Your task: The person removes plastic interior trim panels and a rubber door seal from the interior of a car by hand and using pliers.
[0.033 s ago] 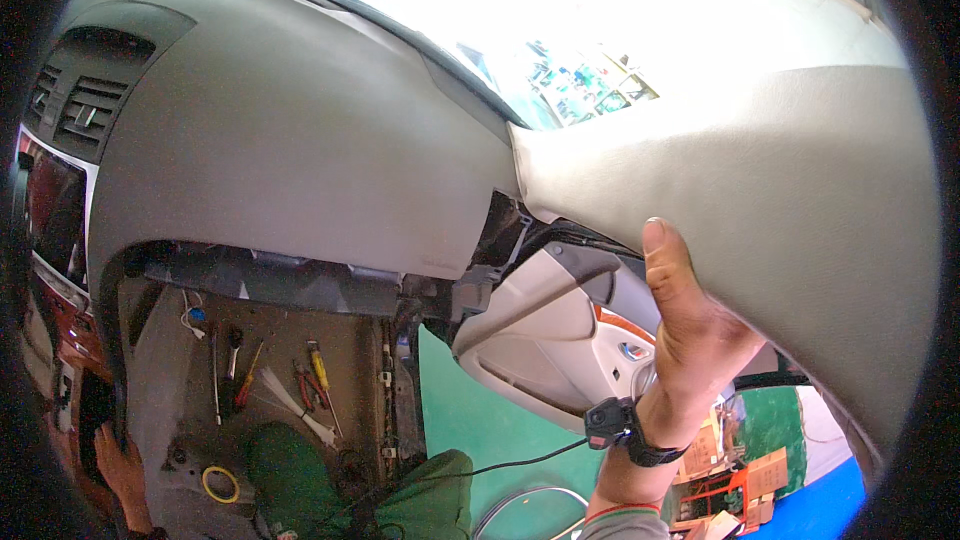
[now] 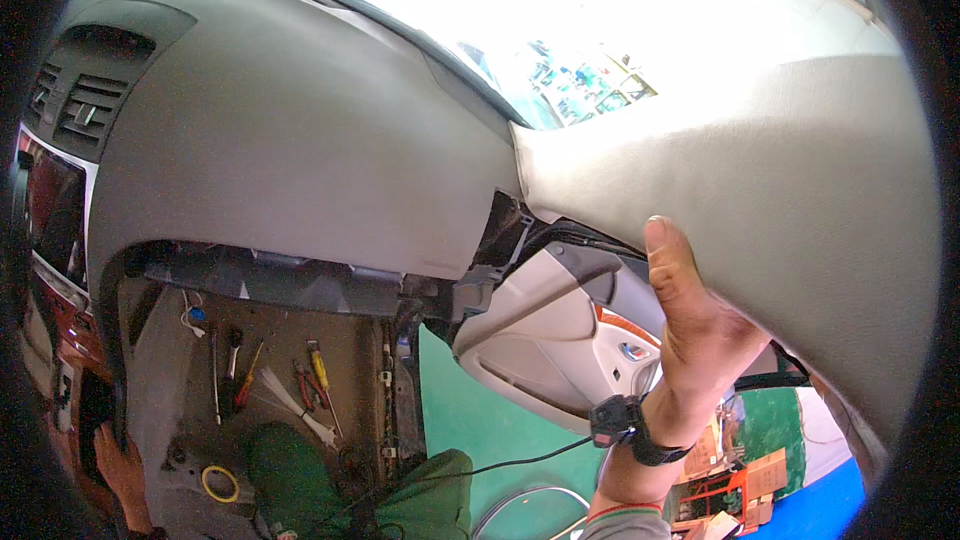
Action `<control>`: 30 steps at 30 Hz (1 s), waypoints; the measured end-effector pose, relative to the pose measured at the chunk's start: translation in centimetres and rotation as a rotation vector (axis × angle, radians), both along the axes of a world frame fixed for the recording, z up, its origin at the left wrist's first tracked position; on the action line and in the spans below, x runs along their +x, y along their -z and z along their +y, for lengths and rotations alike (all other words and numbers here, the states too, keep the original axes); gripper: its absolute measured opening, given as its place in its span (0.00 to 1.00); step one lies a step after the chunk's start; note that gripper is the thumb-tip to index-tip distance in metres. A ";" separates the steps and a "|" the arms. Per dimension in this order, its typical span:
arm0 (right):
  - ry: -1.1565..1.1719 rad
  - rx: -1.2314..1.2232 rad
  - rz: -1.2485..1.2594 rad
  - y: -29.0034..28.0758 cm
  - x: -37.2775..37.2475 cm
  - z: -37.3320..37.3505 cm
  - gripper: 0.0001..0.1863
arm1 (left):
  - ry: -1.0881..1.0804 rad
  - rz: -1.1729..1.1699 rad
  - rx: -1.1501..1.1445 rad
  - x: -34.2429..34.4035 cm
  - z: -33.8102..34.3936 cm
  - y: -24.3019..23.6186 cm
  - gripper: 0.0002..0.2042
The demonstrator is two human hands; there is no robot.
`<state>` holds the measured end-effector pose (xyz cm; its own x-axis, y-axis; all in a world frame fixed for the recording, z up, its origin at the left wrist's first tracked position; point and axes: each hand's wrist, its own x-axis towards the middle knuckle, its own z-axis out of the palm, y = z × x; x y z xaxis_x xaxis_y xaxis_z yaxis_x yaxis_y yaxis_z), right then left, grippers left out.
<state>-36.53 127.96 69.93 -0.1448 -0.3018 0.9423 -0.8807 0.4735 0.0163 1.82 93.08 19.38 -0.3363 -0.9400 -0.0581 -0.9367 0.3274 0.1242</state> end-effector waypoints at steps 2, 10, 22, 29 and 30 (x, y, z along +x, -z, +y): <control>0.003 0.026 -0.038 -0.5 0.0 -0.1 0.16 | 0.000 0.010 -0.018 0.0 0.0 0.1 0.27; 0.068 0.070 0.082 -0.1 -0.6 0.3 0.13 | 0.021 -0.040 -0.089 0.6 -0.2 0.9 0.27; -0.022 0.217 -0.060 -0.6 0.4 -0.7 0.12 | 0.068 0.206 -0.379 0.3 -1.3 1.0 0.22; 0.188 0.404 0.251 0.3 -0.3 0.9 0.11 | 0.209 0.599 -0.328 -7.0 3.7 -11.0 0.28; 0.195 0.378 0.222 0.7 0.4 0.9 0.14 | 0.322 0.719 -0.244 -8.3 5.1 -13.9 0.29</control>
<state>-36.11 128.90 69.21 -0.0404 -0.6162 0.7865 -0.7321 0.5540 0.3964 -6.46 98.19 33.26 -0.4689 -0.7494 0.4675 -0.5110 0.6618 0.5485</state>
